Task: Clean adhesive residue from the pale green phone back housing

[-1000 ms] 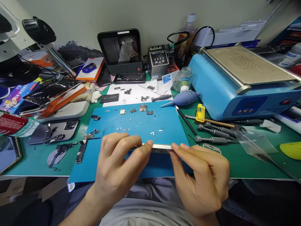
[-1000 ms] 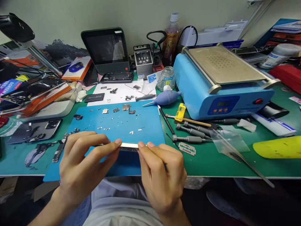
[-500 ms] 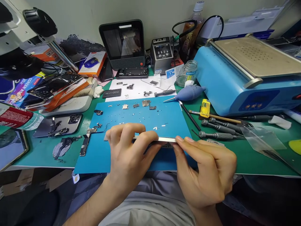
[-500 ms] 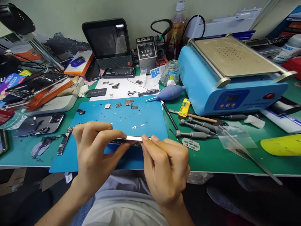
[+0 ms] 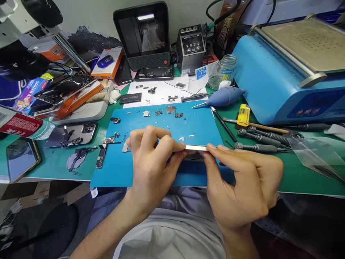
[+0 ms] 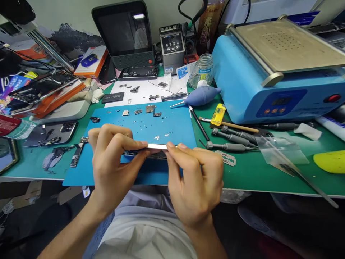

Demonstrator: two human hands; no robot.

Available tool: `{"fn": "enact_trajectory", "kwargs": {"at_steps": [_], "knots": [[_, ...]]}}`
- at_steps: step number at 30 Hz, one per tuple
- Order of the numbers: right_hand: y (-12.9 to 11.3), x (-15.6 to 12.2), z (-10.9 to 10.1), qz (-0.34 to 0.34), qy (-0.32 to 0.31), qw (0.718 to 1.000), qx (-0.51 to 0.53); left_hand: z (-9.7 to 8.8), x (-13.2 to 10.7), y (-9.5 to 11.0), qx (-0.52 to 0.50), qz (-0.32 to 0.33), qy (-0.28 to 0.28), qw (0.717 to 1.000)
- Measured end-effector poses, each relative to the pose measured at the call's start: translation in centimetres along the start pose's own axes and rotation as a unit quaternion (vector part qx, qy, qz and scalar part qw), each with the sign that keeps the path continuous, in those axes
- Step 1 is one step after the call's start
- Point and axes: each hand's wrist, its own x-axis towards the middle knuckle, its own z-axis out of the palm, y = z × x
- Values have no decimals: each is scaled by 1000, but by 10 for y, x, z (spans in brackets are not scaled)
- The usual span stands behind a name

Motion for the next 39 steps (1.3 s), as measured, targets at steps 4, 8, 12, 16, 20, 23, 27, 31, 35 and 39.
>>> {"fn": "enact_trajectory", "kwargs": {"at_steps": [4,8,12,16,20,23,27,31,35,39], "knots": [[-1,4,2,34,-23,999,18,-5,5,-4,-19,-10,-27,999],[-2,10,3,53,-40,998,23,-11,9,-10,-16,3,-51,999],[-2,17,5,60,-60,996,27,-10,11,-15,-19,-1,-52,998],[-1,23,6,75,-74,994,33,-7,13,-20,-20,7,-47,999],[0,27,6,72,-95,993,20,-5,16,-23,-34,-5,-61,998],[0,29,6,72,-110,991,8,-5,18,-23,-43,-19,-76,996],[0,30,7,63,-115,991,1,-3,21,-25,-50,-12,-83,995],[2,30,8,72,-116,991,17,0,22,-28,-62,-9,-82,995],[4,30,9,71,-118,990,18,1,22,-31,-72,-11,-83,994],[4,30,10,71,-110,991,18,3,23,-31,-73,-14,-77,994]]}}
